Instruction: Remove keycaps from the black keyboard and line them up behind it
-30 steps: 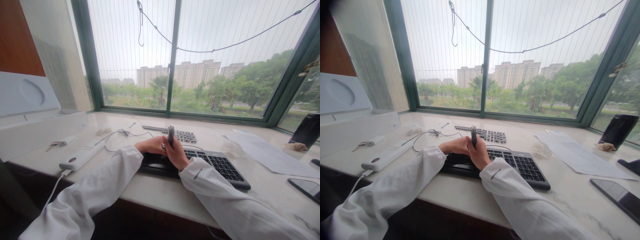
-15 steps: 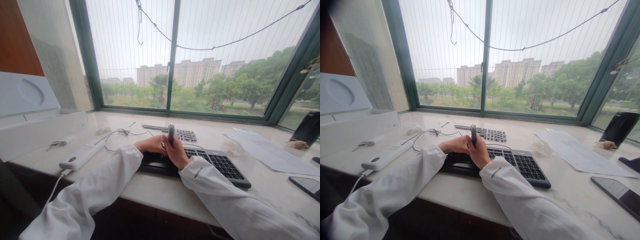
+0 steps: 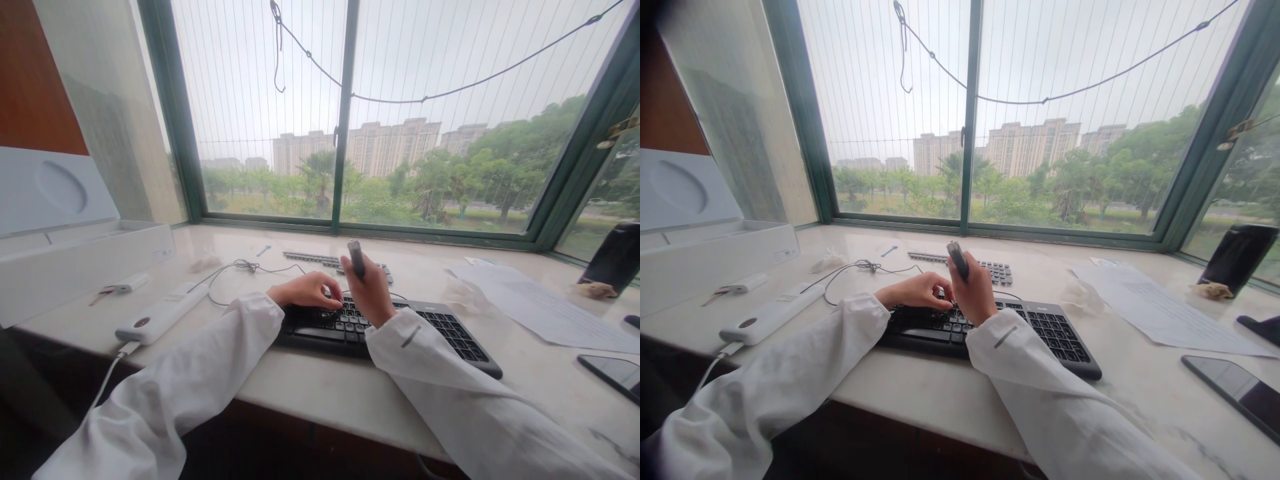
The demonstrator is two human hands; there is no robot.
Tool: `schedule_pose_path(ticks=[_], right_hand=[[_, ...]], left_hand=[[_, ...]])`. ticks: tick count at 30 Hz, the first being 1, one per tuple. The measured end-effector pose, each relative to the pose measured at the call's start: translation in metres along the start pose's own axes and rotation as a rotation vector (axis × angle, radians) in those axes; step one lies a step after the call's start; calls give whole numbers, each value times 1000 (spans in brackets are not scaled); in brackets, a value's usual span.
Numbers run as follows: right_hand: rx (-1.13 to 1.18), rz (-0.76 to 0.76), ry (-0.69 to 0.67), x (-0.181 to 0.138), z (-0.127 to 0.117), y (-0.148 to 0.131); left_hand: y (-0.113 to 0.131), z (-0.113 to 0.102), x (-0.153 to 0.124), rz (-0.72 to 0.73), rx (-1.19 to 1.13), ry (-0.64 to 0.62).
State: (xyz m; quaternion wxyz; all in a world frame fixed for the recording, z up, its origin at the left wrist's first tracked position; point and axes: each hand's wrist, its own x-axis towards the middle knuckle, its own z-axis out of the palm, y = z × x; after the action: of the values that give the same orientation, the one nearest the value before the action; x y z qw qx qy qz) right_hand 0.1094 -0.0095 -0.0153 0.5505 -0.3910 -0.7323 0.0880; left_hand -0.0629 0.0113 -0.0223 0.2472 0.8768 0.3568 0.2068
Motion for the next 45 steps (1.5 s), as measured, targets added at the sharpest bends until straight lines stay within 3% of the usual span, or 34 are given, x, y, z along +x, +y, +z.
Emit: schedule_pose_path(ticks=[7,13,20,24,32,38,45], right_hand=[[-221,39,-243,7,-5,25],[-260,61,-308,6,-2,31],[-491,80,-400,4,-5,26],[-611,126,-441,4,-7,22],[-821,106,-578,5,-11,24],[-857,94,-596,7,-14,28],[-837,133,-621,14,-22,31]], left_hand=[[-3,1,3,48,26,239],[-5,4,5,40,137,427],[-5,5,6,73,302,524],[-10,3,7,66,386,548],[-25,-11,3,-111,501,562],[-23,-14,-1,-219,610,544],[-23,-13,-2,-235,710,540]])
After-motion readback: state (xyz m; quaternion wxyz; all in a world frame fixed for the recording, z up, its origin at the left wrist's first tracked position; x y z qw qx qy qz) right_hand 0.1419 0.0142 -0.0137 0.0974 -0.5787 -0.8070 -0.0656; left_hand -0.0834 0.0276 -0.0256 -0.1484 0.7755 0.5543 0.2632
